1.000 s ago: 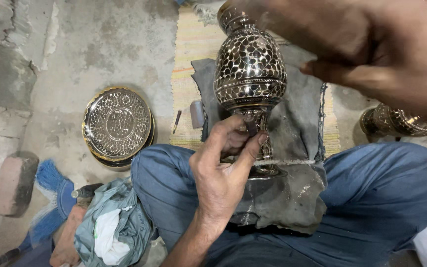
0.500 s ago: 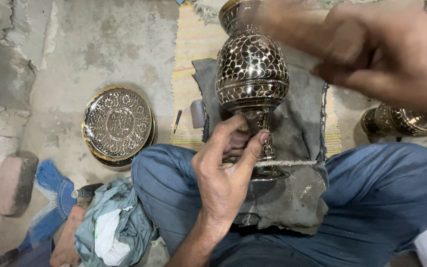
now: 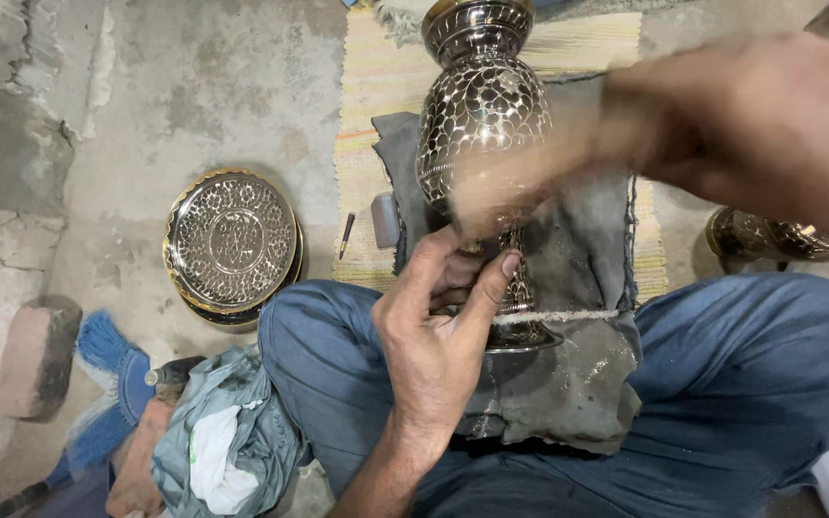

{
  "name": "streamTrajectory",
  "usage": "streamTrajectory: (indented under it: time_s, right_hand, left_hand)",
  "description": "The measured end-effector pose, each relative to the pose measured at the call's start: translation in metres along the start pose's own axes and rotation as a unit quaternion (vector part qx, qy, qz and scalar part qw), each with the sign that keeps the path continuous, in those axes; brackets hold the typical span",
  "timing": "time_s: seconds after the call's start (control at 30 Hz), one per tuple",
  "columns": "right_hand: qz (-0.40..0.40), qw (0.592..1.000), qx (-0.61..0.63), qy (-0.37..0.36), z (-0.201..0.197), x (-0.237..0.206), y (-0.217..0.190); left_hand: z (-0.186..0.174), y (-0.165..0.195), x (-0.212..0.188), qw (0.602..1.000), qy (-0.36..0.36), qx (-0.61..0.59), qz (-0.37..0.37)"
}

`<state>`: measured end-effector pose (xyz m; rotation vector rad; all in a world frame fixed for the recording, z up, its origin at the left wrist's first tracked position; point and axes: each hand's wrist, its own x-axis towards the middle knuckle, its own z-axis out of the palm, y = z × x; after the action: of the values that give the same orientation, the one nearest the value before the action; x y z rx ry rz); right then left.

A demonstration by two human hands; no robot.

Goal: The person sits on the floor and uses a wooden mallet to repeatedly strike a metal vase held in the left hand. The vase is rotated periodically to work different sections of the decorative pattern.

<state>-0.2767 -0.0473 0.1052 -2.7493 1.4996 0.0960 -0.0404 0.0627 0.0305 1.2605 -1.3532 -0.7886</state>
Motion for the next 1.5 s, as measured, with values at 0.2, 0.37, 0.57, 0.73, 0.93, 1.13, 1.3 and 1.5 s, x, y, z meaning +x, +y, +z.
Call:
streamTrajectory:
  time_s: [0.2, 0.37, 0.57, 0.73, 0.93, 1.13, 1.3, 1.5]
  right_hand:
    - [0.145, 0.964, 0.216, -0.053, 0.000, 0.006, -0.005]
    - [0.093, 0.990, 0.097, -0.042, 0.000, 0.007, -0.007]
    - [0.145, 0.979, 0.023, -0.139, -0.007, 0.010, -0.013]
    - [-0.002, 0.996, -0.077, -0.036, -0.004, 0.010, -0.011]
    - [0.082, 0.989, 0.084, -0.094, 0.004, 0.008, -0.001]
    - [0.147, 0.976, 0.053, -0.151, 0.001, 0.011, -0.009]
    - [0.040, 0.990, 0.077, 0.108, 0.000, 0.004, -0.007]
    - [-0.044, 0.993, -0.055, 0.095, 0.006, 0.000, -0.001]
  left_hand:
    - [0.001, 0.002, 0.001, 1.000, 0.003, 0.008, -0.010]
    - [0.001, 0.001, 0.001, 1.000, 0.004, 0.009, 0.002]
    - [0.001, 0.001, 0.001, 1.000, 0.001, 0.024, -0.005]
    - [0.002, 0.000, 0.004, 1.000, -0.006, 0.020, -0.015]
    - [0.002, 0.002, 0.003, 0.999, -0.008, 0.014, -0.031]
    - [0.002, 0.004, 0.004, 0.999, -0.013, 0.017, -0.031]
    - [0.000, 0.003, 0.003, 0.997, -0.013, -0.003, -0.071]
    - [-0.002, 0.003, -0.002, 0.999, -0.007, 0.011, 0.034]
